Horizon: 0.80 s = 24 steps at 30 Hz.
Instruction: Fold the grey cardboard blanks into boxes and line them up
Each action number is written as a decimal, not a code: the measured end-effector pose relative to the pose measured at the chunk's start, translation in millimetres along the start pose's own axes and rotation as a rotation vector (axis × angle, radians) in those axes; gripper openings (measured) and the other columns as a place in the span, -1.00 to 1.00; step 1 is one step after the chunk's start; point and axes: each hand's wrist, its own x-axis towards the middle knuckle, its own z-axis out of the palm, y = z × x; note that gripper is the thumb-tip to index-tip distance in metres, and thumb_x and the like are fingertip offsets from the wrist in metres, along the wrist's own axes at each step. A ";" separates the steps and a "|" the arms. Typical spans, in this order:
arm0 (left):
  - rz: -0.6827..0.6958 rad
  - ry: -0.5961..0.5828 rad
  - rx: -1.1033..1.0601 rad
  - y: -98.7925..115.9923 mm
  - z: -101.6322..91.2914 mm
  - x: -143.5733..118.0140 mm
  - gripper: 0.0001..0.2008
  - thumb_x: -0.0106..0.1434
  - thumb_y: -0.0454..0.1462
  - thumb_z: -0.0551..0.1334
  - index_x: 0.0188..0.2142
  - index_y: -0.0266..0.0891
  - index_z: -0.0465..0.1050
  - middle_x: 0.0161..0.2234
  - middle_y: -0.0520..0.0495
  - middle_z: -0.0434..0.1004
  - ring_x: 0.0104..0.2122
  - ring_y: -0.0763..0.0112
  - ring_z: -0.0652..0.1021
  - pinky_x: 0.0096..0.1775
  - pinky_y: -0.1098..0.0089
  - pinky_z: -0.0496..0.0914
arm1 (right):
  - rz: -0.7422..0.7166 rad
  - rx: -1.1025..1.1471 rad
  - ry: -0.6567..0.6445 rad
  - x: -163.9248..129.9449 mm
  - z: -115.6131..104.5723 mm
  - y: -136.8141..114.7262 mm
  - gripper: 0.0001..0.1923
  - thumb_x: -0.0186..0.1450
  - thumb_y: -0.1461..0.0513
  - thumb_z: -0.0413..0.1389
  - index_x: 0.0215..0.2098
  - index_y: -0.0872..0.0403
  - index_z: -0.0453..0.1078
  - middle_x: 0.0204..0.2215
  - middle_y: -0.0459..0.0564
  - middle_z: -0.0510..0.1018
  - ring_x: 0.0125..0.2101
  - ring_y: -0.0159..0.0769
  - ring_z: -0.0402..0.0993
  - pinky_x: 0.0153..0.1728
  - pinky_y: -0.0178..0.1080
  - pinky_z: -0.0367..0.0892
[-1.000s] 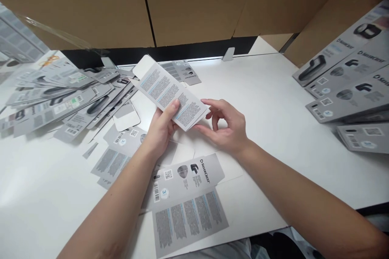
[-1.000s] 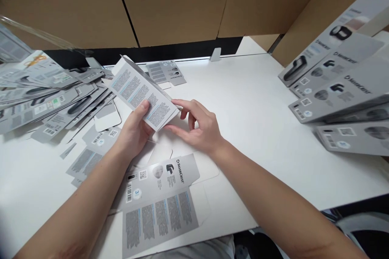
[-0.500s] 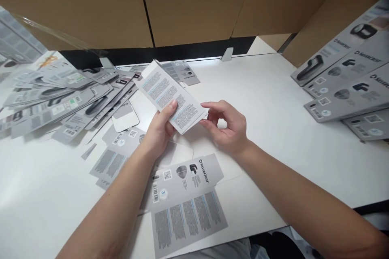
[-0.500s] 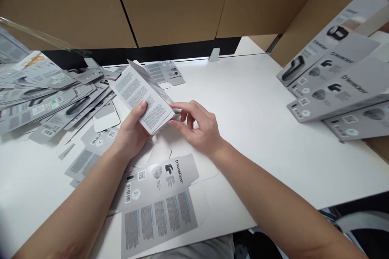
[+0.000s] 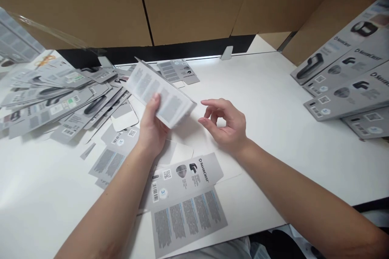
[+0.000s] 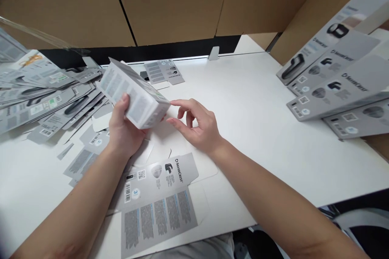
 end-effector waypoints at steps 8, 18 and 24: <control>-0.066 -0.164 0.074 -14.4 -6.8 -1.8 -0.31 0.39 0.19 0.57 0.31 -0.12 0.60 0.26 -0.25 0.79 0.33 -0.26 0.73 0.26 -0.10 0.71 | -0.004 0.028 0.010 4.9 -0.5 0.3 -0.72 0.62 -0.08 0.42 0.18 -0.20 0.69 -0.30 -0.15 0.61 -0.44 -0.32 0.50 -0.45 -0.18 0.51; 0.232 -0.012 0.325 -9.9 -8.5 6.1 -0.26 0.07 -0.06 0.81 0.14 -0.08 0.58 0.13 -0.17 0.78 0.22 -0.10 0.74 0.29 -0.10 0.64 | 0.036 0.004 0.016 4.5 -0.7 -1.1 -0.61 0.53 -0.11 0.49 0.19 -0.19 0.63 -0.14 -0.11 0.65 -0.42 -0.35 0.52 -0.56 -0.23 0.39; 0.211 -0.174 0.745 -24.3 -16.2 4.1 -0.22 0.07 -0.11 0.76 0.22 -0.11 0.56 0.20 -0.27 0.70 0.19 -0.18 0.69 0.25 -0.16 0.59 | 0.194 0.076 0.068 1.3 1.3 10.5 -0.18 0.27 -0.22 0.66 0.31 -0.21 0.48 0.08 -0.01 0.63 -0.52 -0.41 0.41 -0.65 -0.19 0.41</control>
